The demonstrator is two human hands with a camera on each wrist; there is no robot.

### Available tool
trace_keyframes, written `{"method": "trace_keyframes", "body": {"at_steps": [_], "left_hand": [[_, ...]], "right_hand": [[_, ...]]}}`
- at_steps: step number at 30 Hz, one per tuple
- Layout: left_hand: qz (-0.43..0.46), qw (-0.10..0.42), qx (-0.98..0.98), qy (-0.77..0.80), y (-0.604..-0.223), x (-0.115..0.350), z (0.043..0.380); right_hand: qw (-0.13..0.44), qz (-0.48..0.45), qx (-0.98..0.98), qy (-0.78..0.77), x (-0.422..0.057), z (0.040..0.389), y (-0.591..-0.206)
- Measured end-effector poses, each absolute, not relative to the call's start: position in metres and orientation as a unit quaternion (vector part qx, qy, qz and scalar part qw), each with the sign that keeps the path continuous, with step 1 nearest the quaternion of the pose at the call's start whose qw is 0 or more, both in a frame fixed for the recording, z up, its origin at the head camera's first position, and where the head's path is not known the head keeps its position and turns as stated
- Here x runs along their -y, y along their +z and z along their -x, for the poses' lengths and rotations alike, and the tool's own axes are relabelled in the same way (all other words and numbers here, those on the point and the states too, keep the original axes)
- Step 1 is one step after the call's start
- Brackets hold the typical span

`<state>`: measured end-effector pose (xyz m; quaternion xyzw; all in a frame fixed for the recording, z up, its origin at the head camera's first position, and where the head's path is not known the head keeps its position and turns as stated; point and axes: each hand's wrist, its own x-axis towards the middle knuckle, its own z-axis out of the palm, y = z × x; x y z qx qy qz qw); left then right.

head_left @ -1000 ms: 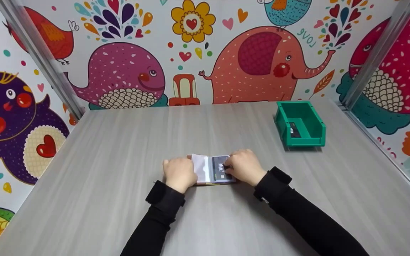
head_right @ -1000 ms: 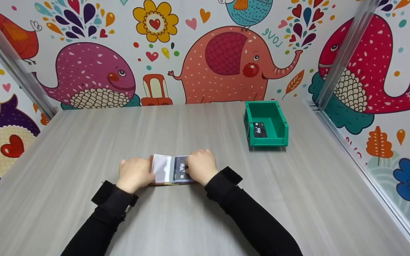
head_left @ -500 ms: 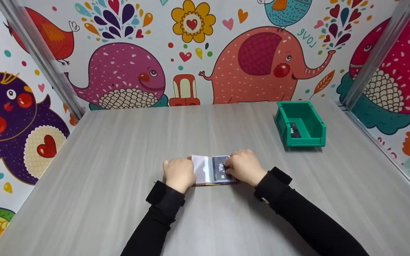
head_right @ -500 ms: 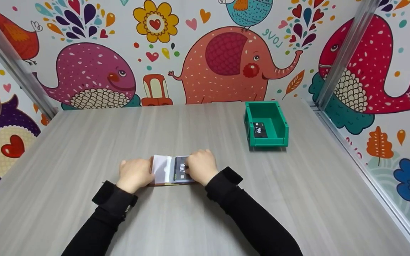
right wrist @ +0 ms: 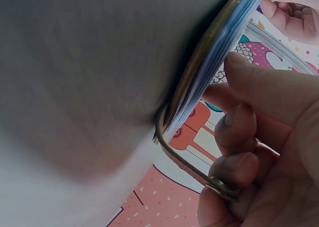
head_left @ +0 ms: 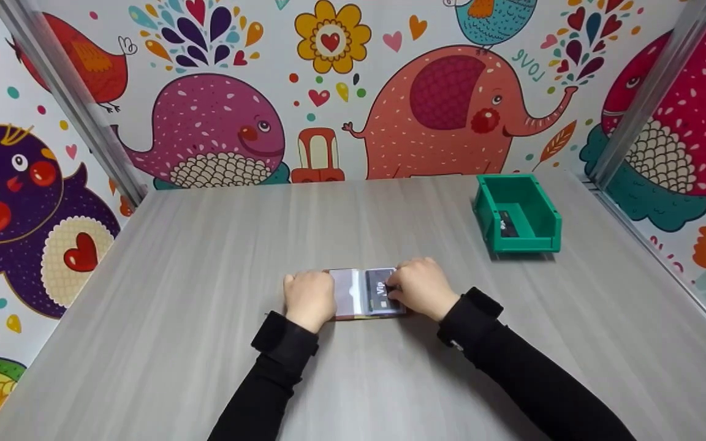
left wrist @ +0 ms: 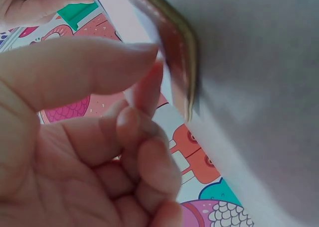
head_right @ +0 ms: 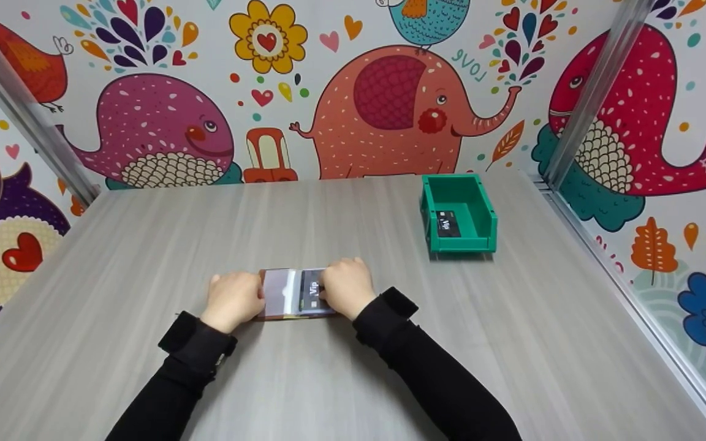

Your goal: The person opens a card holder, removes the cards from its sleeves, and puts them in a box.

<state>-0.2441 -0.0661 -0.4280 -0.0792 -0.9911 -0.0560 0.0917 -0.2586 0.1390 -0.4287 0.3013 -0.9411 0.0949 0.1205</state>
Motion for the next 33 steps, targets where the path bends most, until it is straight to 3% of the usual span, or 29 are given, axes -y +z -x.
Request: {"method": "trace_keyframes", "body": {"at_steps": [21,33], "left_hand": [[0.082,0.102,0.99,-0.054,-0.427,0.067,0.243],[0.072,0.079,0.992,-0.063,-0.427,0.066,0.243]], "right_hand": [[0.137,-0.299,0.938,0.108,-0.146,0.264,-0.429],[0.155,-0.292,0.938,0.106,-0.156,0.264,-0.429]]}}
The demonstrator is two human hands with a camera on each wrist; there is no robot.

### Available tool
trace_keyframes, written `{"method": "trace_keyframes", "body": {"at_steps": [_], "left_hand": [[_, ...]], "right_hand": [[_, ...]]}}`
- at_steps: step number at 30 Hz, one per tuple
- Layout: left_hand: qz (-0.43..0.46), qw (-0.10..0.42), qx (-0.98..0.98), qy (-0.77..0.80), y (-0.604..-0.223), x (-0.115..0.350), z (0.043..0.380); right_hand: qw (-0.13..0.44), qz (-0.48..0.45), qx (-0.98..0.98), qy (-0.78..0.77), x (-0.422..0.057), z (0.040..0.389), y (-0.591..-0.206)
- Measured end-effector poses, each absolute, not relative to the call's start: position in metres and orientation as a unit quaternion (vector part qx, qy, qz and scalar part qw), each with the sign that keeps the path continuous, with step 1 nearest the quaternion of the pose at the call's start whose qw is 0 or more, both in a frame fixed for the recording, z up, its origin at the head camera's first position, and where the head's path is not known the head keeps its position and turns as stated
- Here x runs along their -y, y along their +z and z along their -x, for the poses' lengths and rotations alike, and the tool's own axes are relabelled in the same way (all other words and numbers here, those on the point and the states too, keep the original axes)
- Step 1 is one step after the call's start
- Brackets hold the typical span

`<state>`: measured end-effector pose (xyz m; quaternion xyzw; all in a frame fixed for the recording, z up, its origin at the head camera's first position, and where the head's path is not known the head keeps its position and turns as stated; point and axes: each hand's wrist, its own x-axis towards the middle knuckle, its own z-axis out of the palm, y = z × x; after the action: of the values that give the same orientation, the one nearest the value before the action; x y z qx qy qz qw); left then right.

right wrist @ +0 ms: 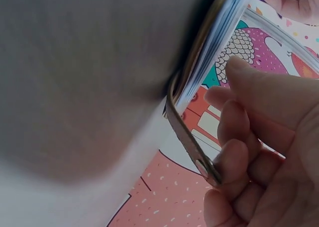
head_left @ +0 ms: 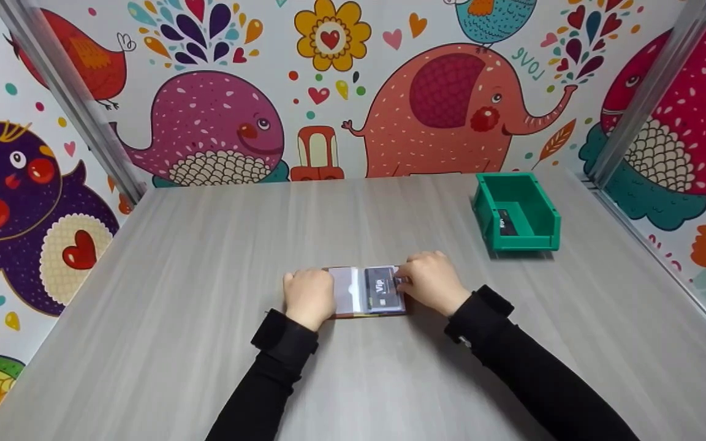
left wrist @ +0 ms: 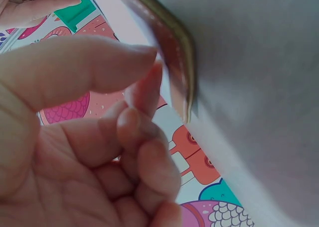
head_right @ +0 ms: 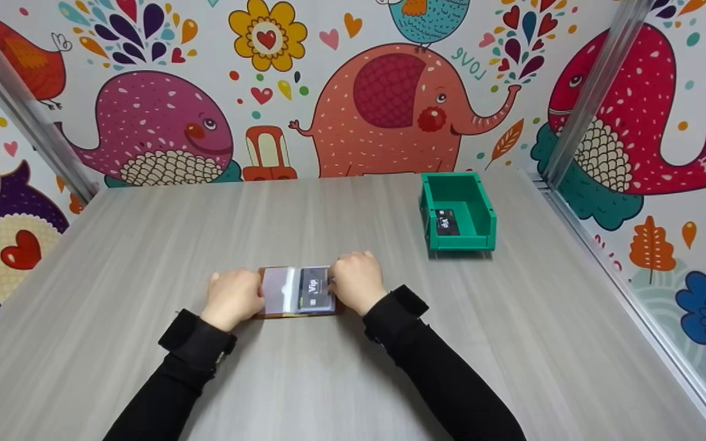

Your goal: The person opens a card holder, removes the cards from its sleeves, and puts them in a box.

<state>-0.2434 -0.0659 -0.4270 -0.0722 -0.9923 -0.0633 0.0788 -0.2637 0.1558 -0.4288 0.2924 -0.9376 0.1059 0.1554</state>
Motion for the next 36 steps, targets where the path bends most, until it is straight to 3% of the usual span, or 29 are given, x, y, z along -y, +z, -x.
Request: {"method": "trace_keyframes", "body": {"at_steps": [36], "left_hand": [[0.074,0.091,0.992,-0.056,-0.4284,0.0652,0.2445]], "right_hand": [[0.13,-0.295,0.942,0.091,-0.1544,0.2626,-0.4303]]}}
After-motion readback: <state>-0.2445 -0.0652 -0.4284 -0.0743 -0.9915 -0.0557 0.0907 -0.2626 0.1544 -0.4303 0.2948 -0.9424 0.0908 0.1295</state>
